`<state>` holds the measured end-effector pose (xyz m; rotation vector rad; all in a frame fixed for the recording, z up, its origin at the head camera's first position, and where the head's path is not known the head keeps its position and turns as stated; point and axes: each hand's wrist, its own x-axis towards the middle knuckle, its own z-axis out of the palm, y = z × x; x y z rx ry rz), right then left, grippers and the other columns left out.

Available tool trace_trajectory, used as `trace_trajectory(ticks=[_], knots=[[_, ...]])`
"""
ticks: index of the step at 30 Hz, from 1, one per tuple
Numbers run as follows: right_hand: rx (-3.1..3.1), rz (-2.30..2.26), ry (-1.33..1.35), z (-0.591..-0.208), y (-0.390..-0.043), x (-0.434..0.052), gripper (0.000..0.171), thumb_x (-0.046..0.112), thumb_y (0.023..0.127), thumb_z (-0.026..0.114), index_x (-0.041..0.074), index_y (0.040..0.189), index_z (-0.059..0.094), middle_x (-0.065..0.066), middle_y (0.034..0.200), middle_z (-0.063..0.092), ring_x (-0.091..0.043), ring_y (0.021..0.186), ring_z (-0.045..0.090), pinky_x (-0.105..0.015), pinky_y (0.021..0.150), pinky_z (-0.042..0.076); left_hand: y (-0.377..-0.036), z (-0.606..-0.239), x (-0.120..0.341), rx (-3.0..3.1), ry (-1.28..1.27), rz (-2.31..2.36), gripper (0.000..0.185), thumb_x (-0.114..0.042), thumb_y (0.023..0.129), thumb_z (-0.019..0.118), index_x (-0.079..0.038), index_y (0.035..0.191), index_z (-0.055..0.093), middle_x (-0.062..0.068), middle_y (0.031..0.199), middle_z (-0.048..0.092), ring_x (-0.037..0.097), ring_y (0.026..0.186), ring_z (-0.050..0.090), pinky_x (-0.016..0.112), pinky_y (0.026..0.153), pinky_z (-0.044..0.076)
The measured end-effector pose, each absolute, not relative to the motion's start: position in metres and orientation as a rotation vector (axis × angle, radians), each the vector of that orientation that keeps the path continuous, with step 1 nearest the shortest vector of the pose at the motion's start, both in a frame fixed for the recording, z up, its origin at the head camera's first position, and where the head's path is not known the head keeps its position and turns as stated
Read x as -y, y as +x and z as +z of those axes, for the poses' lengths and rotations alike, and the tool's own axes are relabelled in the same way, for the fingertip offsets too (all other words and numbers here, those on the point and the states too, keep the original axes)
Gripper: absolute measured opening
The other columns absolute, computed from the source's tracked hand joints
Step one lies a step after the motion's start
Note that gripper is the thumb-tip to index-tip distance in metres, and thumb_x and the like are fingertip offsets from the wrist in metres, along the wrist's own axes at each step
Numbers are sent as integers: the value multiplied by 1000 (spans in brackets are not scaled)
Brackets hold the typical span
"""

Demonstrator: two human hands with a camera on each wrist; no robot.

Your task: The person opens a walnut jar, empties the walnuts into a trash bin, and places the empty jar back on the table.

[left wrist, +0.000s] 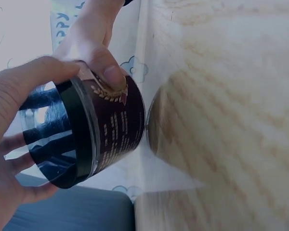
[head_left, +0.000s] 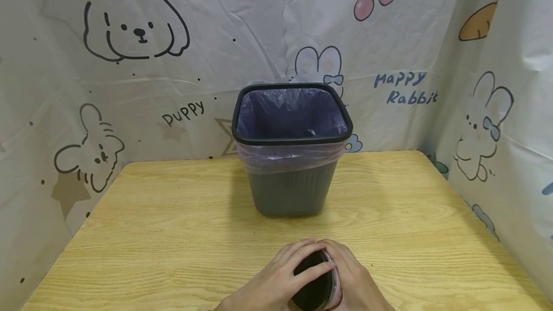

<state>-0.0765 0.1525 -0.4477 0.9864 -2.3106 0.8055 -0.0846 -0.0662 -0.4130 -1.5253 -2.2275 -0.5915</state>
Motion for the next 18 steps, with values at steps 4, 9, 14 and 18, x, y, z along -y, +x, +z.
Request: trace_trajectory(ticks=[4,9,14,18], knots=[[2334,813,983,-447,-76,-152,109,61,59,84,-1,139,44,-9,131,52,-24,115,53,-42,85,53,-86,-412,68,2212,-1524,-581,96,-56,72,79,-15,148,36,11,149,34,25,137,33,42,106,38],[2358,803,965,-447,-75,-152,109,62,59,83,0,139,44,-10,131,52,-25,116,54,-46,83,54,-86,-411,69,2210,-1537,-591,95,-53,72,80,-15,147,37,10,148,35,23,136,35,39,107,37],[2368,810,959,-447,-75,-152,108,62,60,83,-1,139,44,-10,132,52,-26,115,54,-47,83,54,-87,-411,69,2200,-1533,-585,92,-53,74,78,-15,147,38,10,147,37,22,134,37,37,107,36],[2360,822,966,-448,-75,-152,108,61,61,83,1,141,42,-10,132,52,-26,115,54,-47,82,54,-87,-411,68,2201,-1525,-598,92,-54,74,77,-15,147,38,10,147,36,21,134,37,37,108,35]])
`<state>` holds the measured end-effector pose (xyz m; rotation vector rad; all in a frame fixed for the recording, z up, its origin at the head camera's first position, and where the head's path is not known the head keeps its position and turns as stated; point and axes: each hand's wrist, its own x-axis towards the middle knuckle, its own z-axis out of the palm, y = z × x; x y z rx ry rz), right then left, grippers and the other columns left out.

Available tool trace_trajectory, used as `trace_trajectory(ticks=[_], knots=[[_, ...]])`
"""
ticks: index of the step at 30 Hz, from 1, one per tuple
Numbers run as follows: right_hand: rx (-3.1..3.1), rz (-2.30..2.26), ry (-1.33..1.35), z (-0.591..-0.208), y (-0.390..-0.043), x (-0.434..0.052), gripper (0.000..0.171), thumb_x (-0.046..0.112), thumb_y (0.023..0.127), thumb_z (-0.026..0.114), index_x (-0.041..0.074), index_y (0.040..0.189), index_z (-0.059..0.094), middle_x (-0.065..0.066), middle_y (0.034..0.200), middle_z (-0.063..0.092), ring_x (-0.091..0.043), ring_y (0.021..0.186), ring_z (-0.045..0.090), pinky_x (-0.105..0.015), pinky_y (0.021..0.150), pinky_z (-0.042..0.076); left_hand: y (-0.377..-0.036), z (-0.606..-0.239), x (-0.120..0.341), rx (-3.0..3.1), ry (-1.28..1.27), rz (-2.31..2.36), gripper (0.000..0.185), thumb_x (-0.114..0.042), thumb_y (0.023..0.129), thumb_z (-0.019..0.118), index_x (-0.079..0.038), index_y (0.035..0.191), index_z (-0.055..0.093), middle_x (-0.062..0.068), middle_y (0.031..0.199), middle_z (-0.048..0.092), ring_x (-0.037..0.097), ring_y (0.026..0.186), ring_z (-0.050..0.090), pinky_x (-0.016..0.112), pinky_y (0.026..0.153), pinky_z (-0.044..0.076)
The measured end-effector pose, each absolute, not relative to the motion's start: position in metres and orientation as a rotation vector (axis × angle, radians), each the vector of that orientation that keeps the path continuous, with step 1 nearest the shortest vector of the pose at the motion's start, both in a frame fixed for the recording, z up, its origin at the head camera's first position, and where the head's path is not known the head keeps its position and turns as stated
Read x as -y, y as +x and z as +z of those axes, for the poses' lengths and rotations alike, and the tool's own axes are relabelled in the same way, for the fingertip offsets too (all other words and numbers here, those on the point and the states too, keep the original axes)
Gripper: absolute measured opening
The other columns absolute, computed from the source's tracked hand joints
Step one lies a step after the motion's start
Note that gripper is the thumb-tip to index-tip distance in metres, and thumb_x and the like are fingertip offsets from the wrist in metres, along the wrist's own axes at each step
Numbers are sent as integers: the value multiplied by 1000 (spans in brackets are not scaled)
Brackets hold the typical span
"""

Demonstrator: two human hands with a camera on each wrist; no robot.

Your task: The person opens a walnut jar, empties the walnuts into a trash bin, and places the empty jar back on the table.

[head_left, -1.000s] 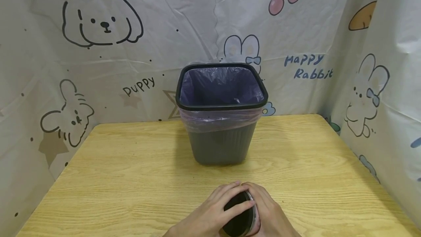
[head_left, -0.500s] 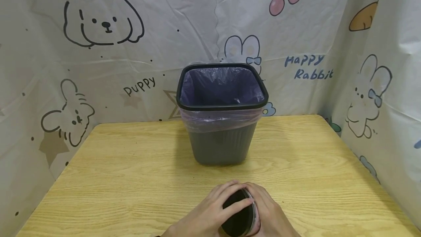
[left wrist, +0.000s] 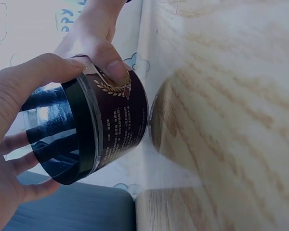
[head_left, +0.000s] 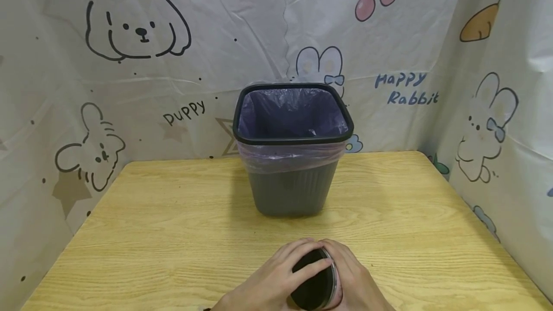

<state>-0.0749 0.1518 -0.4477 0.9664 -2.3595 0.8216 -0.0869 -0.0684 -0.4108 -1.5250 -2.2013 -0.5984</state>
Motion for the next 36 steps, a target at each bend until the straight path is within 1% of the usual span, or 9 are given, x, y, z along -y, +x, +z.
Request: trace_trajectory(ticks=[7,14,24,36], knots=[[2342,837,976,-448,-76,-151,109,60,60,84,3,142,41,-9,132,51,-25,114,54,-46,81,54,-87,-411,67,2207,-1517,-610,91,-55,75,76,-16,147,37,11,148,34,22,134,36,38,107,36],[2339,826,974,-447,-76,-152,108,59,60,84,3,142,42,-8,131,52,-24,114,54,-46,82,54,-88,-412,68,2236,-1511,-652,94,-53,74,78,-17,149,35,9,147,34,20,131,39,34,106,37],[2340,804,970,-448,-76,-152,108,61,59,84,3,141,43,-9,131,52,-24,115,54,-46,82,54,-86,-413,68,2290,-1487,-690,96,-54,74,78,-19,151,32,7,148,32,21,130,39,36,102,42],[2342,812,975,-448,-76,-152,109,62,59,84,3,141,42,-8,132,51,-24,116,53,-46,81,54,-85,-413,68,2296,-1453,-664,97,-57,74,76,-18,151,32,8,147,33,21,127,40,35,99,44]])
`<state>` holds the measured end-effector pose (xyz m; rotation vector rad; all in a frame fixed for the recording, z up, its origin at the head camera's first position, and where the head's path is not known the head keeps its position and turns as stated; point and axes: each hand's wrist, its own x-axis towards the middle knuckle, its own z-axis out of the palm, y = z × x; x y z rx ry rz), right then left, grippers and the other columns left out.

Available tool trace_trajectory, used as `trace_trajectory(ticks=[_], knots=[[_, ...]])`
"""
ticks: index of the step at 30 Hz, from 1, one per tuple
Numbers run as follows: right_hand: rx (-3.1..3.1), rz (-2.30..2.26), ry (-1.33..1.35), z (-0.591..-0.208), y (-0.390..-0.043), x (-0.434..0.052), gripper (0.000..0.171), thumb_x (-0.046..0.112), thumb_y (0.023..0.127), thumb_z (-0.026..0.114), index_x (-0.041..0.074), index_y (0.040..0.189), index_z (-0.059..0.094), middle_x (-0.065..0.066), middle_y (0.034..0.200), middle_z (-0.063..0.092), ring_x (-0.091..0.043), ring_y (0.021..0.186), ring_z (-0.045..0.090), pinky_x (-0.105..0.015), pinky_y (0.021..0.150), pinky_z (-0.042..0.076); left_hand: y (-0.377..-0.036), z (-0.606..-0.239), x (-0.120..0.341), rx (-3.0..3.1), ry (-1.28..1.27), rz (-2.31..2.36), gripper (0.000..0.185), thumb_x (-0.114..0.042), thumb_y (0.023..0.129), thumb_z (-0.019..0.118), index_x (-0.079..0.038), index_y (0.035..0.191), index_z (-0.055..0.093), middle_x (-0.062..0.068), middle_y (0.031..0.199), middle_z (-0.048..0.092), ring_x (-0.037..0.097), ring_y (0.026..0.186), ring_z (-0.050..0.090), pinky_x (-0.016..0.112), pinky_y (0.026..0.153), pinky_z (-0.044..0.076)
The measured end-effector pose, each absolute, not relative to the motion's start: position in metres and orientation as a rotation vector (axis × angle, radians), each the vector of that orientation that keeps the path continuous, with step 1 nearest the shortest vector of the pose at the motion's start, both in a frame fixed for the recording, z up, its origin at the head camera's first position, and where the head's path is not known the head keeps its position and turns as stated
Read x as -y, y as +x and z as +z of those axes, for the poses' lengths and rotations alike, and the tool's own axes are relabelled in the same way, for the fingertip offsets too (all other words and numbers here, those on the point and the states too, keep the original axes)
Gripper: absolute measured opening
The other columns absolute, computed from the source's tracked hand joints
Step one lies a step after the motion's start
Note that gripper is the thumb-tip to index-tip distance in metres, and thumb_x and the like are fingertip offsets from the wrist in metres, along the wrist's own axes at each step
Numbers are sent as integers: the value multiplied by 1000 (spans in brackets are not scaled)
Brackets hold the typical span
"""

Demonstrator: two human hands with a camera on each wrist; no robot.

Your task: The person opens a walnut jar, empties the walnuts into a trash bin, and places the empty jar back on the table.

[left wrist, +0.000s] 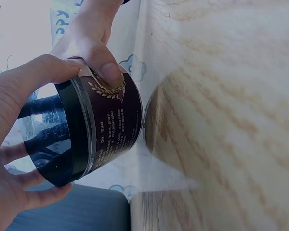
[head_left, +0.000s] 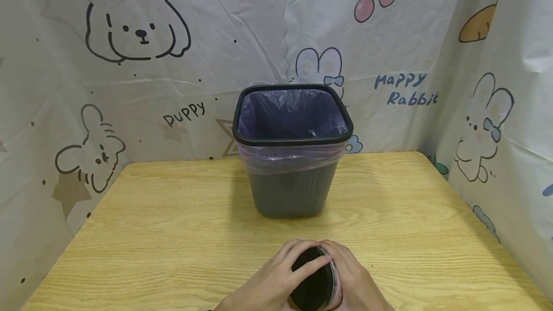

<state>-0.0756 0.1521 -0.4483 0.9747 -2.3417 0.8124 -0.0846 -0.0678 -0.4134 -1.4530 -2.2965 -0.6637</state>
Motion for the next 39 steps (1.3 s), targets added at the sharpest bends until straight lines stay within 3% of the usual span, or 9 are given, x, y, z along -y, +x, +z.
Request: trace_trajectory(ticks=[16,27,39], knots=[[2336,813,985,-449,-76,-151,108,62,60,83,3,141,43,-8,132,51,-23,116,53,-45,81,55,-83,-415,68,2287,-1405,-633,99,-59,73,76,-16,150,33,9,144,37,21,124,44,34,97,45],[2340,797,986,-450,-76,-153,111,62,59,84,1,141,43,-11,132,52,-26,116,53,-47,81,54,-85,-415,68,2281,-1471,-701,99,-56,72,78,-17,150,33,7,147,33,18,133,36,33,107,36],[2329,786,987,-451,-76,-152,110,63,59,83,0,140,43,-13,131,52,-26,115,54,-47,80,55,-85,-413,68,2299,-1490,-676,98,-57,74,76,-19,151,31,7,148,32,19,130,38,34,103,40]])
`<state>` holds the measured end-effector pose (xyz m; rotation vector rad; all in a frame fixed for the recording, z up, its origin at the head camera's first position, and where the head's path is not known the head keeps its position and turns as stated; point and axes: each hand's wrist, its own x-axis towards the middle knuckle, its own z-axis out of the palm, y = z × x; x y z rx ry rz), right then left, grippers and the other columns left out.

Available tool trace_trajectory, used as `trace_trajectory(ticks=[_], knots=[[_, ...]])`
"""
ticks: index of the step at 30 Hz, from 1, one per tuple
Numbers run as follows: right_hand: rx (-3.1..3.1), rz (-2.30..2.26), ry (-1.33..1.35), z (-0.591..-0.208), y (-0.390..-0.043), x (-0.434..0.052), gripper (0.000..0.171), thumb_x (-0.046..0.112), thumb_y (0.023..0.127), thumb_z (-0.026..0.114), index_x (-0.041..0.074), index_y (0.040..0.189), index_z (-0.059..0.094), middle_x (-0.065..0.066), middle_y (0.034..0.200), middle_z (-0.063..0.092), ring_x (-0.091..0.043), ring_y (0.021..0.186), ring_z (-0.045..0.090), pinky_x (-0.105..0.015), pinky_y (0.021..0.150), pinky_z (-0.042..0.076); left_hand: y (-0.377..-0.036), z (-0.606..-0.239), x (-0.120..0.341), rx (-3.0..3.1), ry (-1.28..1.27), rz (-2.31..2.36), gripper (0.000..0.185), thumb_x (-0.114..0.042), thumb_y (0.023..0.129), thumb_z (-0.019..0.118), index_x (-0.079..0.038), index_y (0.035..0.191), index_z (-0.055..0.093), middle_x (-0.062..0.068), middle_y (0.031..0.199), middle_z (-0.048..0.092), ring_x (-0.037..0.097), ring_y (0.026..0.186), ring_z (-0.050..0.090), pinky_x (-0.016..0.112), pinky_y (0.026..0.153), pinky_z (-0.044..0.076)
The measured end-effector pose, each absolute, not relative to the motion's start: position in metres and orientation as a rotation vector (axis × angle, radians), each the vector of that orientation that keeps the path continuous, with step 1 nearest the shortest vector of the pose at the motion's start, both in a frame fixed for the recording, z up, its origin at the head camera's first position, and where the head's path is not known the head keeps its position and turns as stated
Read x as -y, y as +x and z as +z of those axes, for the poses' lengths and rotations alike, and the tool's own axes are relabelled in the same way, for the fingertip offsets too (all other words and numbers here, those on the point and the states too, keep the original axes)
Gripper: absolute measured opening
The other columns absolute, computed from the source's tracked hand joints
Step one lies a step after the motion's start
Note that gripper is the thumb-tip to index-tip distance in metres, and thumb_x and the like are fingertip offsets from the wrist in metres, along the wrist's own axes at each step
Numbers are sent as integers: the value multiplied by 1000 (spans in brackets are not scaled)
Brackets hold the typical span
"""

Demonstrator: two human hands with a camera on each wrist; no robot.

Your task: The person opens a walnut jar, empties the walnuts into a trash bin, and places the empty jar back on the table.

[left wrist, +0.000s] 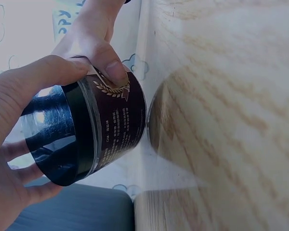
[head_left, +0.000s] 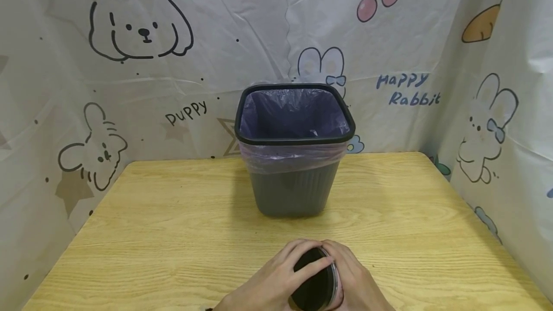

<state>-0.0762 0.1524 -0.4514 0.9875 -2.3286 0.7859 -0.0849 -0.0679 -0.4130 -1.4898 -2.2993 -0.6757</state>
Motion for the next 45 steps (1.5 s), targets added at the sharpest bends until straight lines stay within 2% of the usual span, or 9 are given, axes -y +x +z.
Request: trace_trajectory(ticks=[5,12,23,35,45], knots=[[2330,791,988,-451,-77,-152,110,63,59,83,1,141,43,-11,132,52,-25,117,53,-46,81,54,-84,-413,68,2343,-1463,-723,96,-56,74,76,-22,152,30,5,149,31,18,131,36,34,102,41],[2337,795,986,-450,-76,-152,110,62,59,83,3,141,43,-10,133,51,-23,117,52,-44,82,54,-83,-413,68,2314,-1447,-682,97,-57,75,75,-19,152,30,7,147,33,20,129,39,34,100,43],[2333,794,982,-451,-75,-152,111,63,59,83,1,142,42,-10,132,51,-25,116,53,-46,82,54,-87,-411,69,2239,-1525,-590,100,-57,73,77,-14,150,31,9,149,32,21,136,34,36,109,33],[2370,810,968,-448,-75,-152,108,62,61,83,4,142,41,-10,133,51,-25,117,52,-47,82,54,-87,-411,70,2289,-1499,-648,97,-55,75,76,-14,151,30,9,146,35,21,129,41,35,103,41],[2341,787,974,-448,-75,-152,109,63,60,83,3,142,42,-8,133,50,-22,117,51,-40,86,53,-85,-412,70,2285,-1448,-617,100,-59,74,75,-13,151,30,10,145,37,21,128,42,36,102,42]])
